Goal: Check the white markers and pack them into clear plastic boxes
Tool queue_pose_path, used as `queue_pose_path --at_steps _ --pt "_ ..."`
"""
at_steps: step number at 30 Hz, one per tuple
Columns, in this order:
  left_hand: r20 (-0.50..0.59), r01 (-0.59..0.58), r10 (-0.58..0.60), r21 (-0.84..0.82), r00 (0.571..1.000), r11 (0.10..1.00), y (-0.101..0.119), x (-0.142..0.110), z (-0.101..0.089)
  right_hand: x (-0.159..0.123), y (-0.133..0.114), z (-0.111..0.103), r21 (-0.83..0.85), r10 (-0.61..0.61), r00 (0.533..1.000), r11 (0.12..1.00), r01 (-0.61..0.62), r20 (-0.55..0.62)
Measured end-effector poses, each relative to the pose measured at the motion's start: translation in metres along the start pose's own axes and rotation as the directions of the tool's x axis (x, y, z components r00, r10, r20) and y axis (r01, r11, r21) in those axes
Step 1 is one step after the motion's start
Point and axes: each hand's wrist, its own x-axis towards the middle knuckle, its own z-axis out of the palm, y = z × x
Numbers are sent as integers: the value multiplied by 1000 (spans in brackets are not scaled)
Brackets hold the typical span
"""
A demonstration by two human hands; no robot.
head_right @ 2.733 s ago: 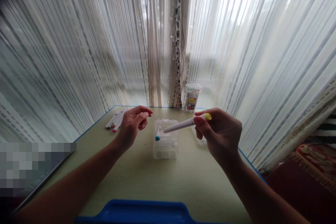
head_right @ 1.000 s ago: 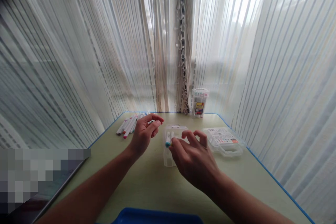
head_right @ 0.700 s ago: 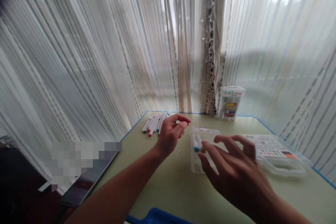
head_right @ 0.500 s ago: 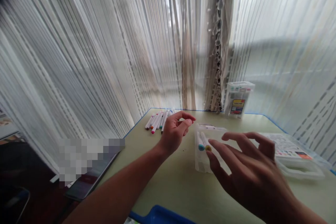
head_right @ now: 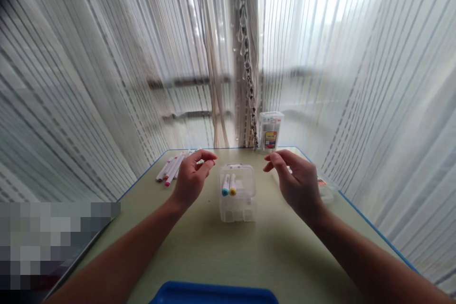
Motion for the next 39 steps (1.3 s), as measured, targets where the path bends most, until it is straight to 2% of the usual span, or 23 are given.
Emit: queue_pose_path --at_steps 3,6,9,12,16,24,29,35,39 --pt "-16 -59 63 176 998 983 -1 1 -1 2 12 5 73 71 996 995 -74 50" --pt "34 -81 74 332 997 940 -6 2 0 0 19 8 89 106 987 989 -117 120" --pt "100 -76 32 485 994 871 -13 3 0 0 24 9 38 120 969 991 -131 216" --pt "146 -58 -32 573 989 817 -19 3 -1 1 25 9 -55 99 944 995 -86 314" --pt "183 -61 -64 603 981 795 -23 2 -2 1 25 11 -110 72 925 993 -33 374" --pt "249 -63 -121 623 961 779 -26 1 -1 2 24 13 -99 64 896 995 -23 438" --pt "256 -51 -149 636 955 770 -25 1 -1 2 24 12 -108 72 886 994 -26 459" --pt "262 -40 -181 662 948 749 -26 1 0 2 22 12 -133 100 852 990 -37 514" --pt "256 -28 -207 689 944 724 -25 0 0 -2 29 12 -150 114 843 988 -39 526"
